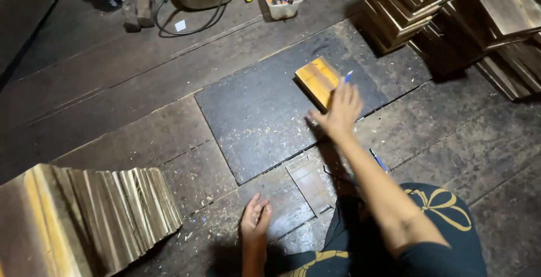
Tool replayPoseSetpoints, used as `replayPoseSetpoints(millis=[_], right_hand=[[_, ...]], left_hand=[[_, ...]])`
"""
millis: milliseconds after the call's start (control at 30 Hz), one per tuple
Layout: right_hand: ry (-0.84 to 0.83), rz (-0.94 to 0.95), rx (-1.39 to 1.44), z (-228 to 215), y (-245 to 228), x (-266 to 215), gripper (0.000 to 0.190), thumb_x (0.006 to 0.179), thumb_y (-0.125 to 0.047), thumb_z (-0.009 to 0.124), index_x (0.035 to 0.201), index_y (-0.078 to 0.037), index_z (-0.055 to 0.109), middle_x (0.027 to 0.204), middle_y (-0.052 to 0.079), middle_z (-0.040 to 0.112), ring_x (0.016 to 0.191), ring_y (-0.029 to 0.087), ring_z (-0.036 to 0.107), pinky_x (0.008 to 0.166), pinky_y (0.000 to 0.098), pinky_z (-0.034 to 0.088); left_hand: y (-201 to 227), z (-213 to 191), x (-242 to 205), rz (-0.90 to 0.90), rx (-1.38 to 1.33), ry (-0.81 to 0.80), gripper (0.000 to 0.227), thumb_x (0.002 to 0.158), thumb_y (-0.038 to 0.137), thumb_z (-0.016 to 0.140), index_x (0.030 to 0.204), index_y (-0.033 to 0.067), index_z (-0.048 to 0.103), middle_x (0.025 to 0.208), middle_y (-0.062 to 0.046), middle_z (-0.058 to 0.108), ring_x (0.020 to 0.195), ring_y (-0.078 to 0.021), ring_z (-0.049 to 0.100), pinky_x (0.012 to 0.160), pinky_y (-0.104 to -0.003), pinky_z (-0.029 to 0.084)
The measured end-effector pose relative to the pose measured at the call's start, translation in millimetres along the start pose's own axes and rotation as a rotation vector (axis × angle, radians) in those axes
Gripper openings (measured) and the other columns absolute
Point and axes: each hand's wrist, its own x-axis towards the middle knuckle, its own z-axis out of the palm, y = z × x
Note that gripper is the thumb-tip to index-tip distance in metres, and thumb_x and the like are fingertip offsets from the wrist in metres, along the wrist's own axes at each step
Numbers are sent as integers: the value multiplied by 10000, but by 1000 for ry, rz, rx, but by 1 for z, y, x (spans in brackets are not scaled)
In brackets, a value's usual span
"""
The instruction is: Marking and scoring thin wooden boards using a pen and a utility knife in a workshop.
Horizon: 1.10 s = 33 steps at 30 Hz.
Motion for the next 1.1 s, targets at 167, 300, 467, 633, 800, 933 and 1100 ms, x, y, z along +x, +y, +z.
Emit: replayPoseSetpoints(millis=[167, 300, 467, 633, 800, 933, 1100], right_hand=[[-300, 0, 127, 25, 66, 34, 1399, 650, -918, 560, 1638, -101, 1, 1650, 289, 203, 1495, 494, 213, 1160, 690, 249], [-188, -20, 196, -6, 46, 22, 1400, 616, -1009, 348, 1626, -79, 81, 1593, 263, 338, 1402, 412, 363, 1144, 621, 325], [-469, 950, 1625, -52, 39, -26, 458, 723, -334, 771, 1133, -135, 723, 853, 25, 735, 639, 191, 677, 449, 288, 474], [-995, 897, 2243, -114, 28, -89, 579, 790, -439, 697, 1268, -150, 544, 1220, 163, 608, 1151, 415, 594, 942, 457, 511], [-1101, 822, 2418, -131, 10, -131, 788, 844, -580, 647, 1453, -125, 437, 1383, 264, 501, 1248, 499, 506, 968, 501, 494], [-1117, 1039, 2464, -143, -5, -147, 842, 789, -584, 681, 1448, -100, 481, 1430, 260, 492, 1271, 545, 461, 944, 551, 468], [-1286, 850, 2498, -141, -19, -170, 792, 821, -527, 719, 1428, -87, 464, 1388, 267, 508, 1265, 542, 495, 1013, 555, 484]], left_hand=[[-5, 0, 5, -27, -9, -6, 655, 852, 147, 682, 1471, 21, 510, 1308, -218, 690, 1238, -235, 641, 1082, -320, 449], [5, 3, 0, -19, 32, -18, 660, 855, 171, 676, 1475, 30, 501, 1332, -214, 682, 1261, -239, 633, 1096, -333, 446], [-21, -5, 13, 22, -13, -17, 644, 852, 155, 698, 1456, 18, 518, 1285, -226, 683, 1215, -235, 641, 1073, -322, 457], [-16, -3, 10, -5, 6, -30, 652, 870, 143, 686, 1483, 36, 491, 1312, -206, 672, 1229, -240, 636, 1078, -340, 477], [-23, -8, 13, 30, 31, -47, 646, 873, 164, 698, 1476, 45, 502, 1306, -187, 678, 1195, -214, 649, 1057, -307, 488], [9, 1, -10, 0, 66, -64, 658, 875, 225, 686, 1483, 66, 494, 1367, -185, 652, 1267, -232, 625, 1089, -324, 476], [45, 10, -35, -35, 37, -76, 600, 944, 323, 559, 1499, 110, 478, 1425, -152, 641, 1314, -281, 624, 1095, -415, 483]])
